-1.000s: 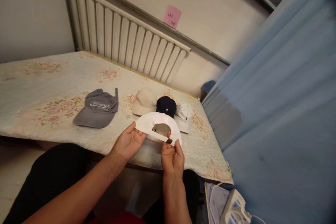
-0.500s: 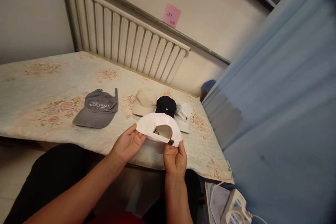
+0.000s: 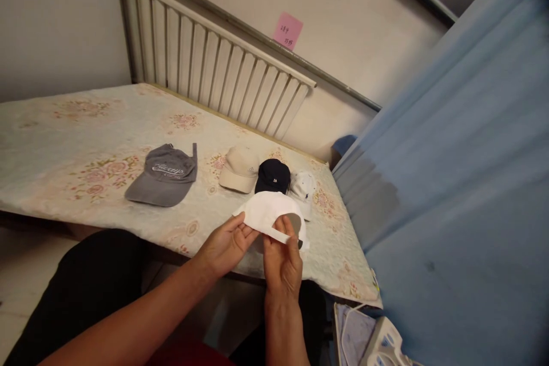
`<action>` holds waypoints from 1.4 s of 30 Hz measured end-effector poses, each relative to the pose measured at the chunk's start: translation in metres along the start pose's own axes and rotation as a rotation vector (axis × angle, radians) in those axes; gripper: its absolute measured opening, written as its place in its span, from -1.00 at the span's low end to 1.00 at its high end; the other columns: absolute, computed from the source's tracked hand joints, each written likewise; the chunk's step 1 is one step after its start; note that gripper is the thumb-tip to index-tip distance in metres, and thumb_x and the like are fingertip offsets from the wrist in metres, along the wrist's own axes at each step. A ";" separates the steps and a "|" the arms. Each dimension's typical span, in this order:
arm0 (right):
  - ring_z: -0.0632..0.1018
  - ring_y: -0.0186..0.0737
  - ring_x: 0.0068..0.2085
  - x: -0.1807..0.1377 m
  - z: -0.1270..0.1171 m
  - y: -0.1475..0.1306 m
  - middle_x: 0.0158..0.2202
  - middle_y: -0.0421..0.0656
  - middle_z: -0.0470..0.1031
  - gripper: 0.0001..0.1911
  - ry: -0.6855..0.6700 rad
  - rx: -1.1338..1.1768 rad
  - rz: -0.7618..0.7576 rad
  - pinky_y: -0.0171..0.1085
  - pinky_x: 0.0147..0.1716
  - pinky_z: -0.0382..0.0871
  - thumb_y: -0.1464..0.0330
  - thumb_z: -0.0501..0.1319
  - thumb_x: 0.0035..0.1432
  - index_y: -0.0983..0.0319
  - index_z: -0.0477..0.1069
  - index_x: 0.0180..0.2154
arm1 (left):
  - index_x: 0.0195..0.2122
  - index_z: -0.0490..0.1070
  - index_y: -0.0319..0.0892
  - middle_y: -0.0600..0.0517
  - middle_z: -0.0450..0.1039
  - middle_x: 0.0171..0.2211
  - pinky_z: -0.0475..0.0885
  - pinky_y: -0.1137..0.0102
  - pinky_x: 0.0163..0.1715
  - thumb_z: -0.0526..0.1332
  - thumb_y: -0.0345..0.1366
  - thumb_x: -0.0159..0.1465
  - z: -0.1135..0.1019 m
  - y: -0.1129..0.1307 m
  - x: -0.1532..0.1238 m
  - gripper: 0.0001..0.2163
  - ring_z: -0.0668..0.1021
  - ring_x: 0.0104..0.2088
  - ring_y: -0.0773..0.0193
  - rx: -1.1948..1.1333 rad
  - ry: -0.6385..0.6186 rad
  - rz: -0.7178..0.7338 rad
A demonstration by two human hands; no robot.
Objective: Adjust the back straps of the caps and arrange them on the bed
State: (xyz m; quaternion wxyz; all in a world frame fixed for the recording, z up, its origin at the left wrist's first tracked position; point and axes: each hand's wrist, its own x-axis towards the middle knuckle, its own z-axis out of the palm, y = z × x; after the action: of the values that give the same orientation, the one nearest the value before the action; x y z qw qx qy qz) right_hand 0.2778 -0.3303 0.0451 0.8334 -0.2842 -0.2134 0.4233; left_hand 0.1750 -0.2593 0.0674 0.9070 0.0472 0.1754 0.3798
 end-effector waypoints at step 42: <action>0.43 -0.15 0.15 -0.042 0.006 -0.049 0.09 -0.13 0.47 -0.51 0.170 0.092 -0.098 0.03 0.24 0.14 0.43 0.20 0.09 0.17 0.33 0.10 | -0.15 0.35 -0.30 -0.04 0.55 -0.49 0.54 0.46 -0.56 0.10 -0.51 0.25 -0.086 -0.010 -0.003 -0.84 0.60 -0.56 0.26 0.011 0.162 -0.181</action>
State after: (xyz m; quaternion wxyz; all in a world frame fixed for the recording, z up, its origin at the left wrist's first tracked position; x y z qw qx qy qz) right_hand 0.2799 -0.3866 0.0764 0.8805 -0.2697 -0.1359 0.3655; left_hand 0.1496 -0.2727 -0.0139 0.9202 0.0055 0.2536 0.2980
